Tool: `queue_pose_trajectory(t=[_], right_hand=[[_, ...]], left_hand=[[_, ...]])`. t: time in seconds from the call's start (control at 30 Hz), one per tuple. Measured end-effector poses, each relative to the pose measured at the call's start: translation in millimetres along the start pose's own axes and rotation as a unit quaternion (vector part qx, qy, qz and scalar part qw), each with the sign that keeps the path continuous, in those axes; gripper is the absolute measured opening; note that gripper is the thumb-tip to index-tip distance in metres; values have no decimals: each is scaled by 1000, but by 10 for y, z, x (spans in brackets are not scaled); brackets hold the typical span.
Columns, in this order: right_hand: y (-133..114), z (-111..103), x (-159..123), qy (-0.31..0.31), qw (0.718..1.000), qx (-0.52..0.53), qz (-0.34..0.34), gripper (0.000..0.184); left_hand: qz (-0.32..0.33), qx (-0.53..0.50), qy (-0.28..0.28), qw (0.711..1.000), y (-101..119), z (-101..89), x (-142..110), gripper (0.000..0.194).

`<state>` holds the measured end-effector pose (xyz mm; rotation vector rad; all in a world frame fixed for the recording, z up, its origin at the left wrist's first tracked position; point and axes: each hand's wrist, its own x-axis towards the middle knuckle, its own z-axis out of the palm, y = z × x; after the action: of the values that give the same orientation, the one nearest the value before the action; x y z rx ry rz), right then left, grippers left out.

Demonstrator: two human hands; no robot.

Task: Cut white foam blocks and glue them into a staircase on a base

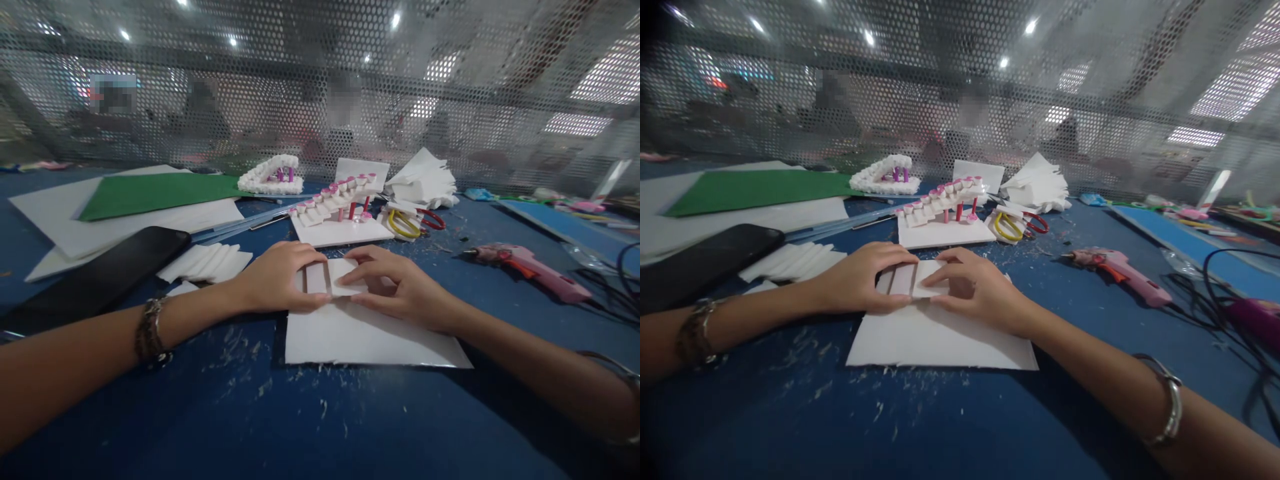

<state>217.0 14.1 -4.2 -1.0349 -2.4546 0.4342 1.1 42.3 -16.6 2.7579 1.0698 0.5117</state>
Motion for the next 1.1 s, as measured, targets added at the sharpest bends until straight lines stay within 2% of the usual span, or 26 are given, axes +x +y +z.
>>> queue_pose_trajectory(t=[0.57,1.1], right_hand=[[-9,0,11,0,1000,-2,2,20],[-26,11,18,2,1000,-10,-11,20]], left_hand=[[3,5,-3,1000,0,-9,-8,59],[9,20,23,1000,-5,9,-1,56]])
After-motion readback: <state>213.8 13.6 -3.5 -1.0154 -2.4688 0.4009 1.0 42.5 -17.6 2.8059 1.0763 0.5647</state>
